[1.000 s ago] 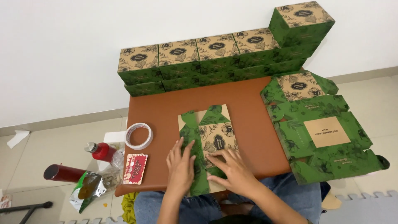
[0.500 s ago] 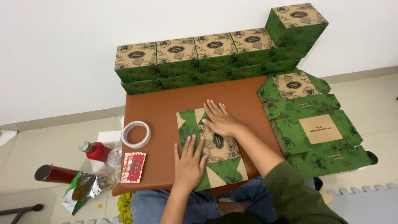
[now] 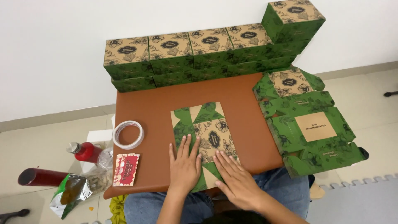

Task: Folding cardboard templates into small boxes and stacking them on a table.

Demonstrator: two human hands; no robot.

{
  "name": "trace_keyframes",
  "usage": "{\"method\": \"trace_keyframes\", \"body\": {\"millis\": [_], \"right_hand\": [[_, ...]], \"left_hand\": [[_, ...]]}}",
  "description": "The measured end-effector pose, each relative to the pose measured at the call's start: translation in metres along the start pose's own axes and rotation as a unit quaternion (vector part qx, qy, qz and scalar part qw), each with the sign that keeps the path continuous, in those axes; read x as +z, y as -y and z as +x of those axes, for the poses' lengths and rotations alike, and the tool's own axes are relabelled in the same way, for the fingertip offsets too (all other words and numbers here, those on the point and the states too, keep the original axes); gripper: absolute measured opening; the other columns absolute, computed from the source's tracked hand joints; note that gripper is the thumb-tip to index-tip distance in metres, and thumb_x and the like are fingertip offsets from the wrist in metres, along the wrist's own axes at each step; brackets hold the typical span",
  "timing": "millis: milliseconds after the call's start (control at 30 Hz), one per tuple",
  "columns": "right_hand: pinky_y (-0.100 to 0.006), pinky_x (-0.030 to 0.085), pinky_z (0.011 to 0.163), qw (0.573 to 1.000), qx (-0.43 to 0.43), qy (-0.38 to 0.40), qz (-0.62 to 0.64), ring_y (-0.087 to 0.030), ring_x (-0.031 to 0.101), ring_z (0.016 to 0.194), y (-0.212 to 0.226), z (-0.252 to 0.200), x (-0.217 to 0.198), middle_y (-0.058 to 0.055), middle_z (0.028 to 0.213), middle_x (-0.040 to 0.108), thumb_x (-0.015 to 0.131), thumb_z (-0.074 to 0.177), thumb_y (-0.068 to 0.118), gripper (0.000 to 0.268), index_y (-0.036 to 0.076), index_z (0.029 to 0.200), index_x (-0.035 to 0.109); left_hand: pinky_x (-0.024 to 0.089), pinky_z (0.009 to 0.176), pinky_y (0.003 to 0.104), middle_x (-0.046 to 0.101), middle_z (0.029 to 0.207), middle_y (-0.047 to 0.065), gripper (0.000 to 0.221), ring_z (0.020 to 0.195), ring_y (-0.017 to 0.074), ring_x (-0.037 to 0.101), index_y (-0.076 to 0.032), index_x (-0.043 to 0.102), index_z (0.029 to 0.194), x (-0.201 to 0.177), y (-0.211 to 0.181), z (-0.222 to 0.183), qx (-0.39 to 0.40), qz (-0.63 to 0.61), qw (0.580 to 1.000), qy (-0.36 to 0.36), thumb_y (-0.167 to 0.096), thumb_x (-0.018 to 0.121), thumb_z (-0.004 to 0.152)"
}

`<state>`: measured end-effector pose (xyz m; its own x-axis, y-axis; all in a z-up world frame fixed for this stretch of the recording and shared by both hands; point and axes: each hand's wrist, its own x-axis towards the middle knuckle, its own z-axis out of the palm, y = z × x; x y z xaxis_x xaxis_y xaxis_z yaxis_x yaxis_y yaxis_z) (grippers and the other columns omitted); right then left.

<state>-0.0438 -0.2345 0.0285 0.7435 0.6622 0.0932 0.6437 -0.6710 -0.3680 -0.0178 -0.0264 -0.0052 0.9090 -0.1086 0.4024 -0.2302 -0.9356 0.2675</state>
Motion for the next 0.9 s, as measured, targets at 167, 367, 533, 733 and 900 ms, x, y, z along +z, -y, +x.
{"method": "trace_keyframes", "body": {"millis": [167,367,533,733,900], "right_hand": [[-0.041,-0.001,0.123,0.993,0.068,0.097,0.009,-0.025,-0.002,0.154,-0.033,0.052,-0.006,-0.013,0.168,0.000,0.015,0.103,0.045,0.070,0.002,0.158,0.007],[-0.039,-0.012,0.125,0.972,0.164,0.164,-0.033,-0.023,-0.020,0.152,-0.079,0.177,-0.030,-0.011,0.167,-0.022,0.003,0.103,0.048,0.071,0.005,0.158,-0.009],[-0.044,-0.011,0.124,0.977,0.182,0.077,-0.083,-0.024,-0.020,0.152,-0.094,0.196,-0.006,-0.012,0.169,-0.013,0.016,0.103,0.047,0.072,0.007,0.160,-0.002],[-0.051,-0.016,0.118,0.978,0.137,0.121,-0.101,-0.039,-0.024,0.148,-0.036,0.082,0.011,-0.027,0.162,-0.019,0.024,0.101,0.059,0.080,0.015,0.162,-0.005],[-0.056,0.019,0.116,0.992,0.078,-0.076,-0.059,-0.052,0.013,0.149,-0.012,0.012,0.025,-0.038,0.158,0.019,0.063,0.089,0.053,0.089,0.007,0.157,0.029]], "left_hand": [[0.013,0.121,0.057,0.044,0.154,0.013,0.053,0.147,0.0268,0.034,-0.015,0.046,0.150,-0.001,-0.001,0.000,0.003,0.000,1.000,-0.002,-0.034,0.044,0.100],[0.013,0.120,0.058,0.044,0.154,0.013,0.053,0.147,0.0267,0.034,-0.016,0.046,0.150,-0.001,0.000,0.000,-0.002,0.003,1.000,-0.002,-0.035,0.044,0.100],[0.015,0.119,0.058,0.045,0.153,0.013,0.053,0.146,0.0262,0.035,-0.017,0.047,0.150,-0.001,-0.003,0.000,-0.003,0.007,1.000,-0.008,-0.035,0.046,0.099],[0.012,0.120,0.057,0.042,0.155,0.014,0.055,0.148,0.0260,0.032,-0.013,0.044,0.150,-0.007,-0.002,0.000,-0.005,-0.017,1.000,0.004,-0.032,0.046,0.099],[0.020,0.122,0.051,0.053,0.143,0.026,0.060,0.143,0.0328,0.042,0.006,0.029,0.151,-0.020,-0.005,0.007,-0.067,-0.104,0.992,-0.004,-0.016,0.044,0.096]]}}
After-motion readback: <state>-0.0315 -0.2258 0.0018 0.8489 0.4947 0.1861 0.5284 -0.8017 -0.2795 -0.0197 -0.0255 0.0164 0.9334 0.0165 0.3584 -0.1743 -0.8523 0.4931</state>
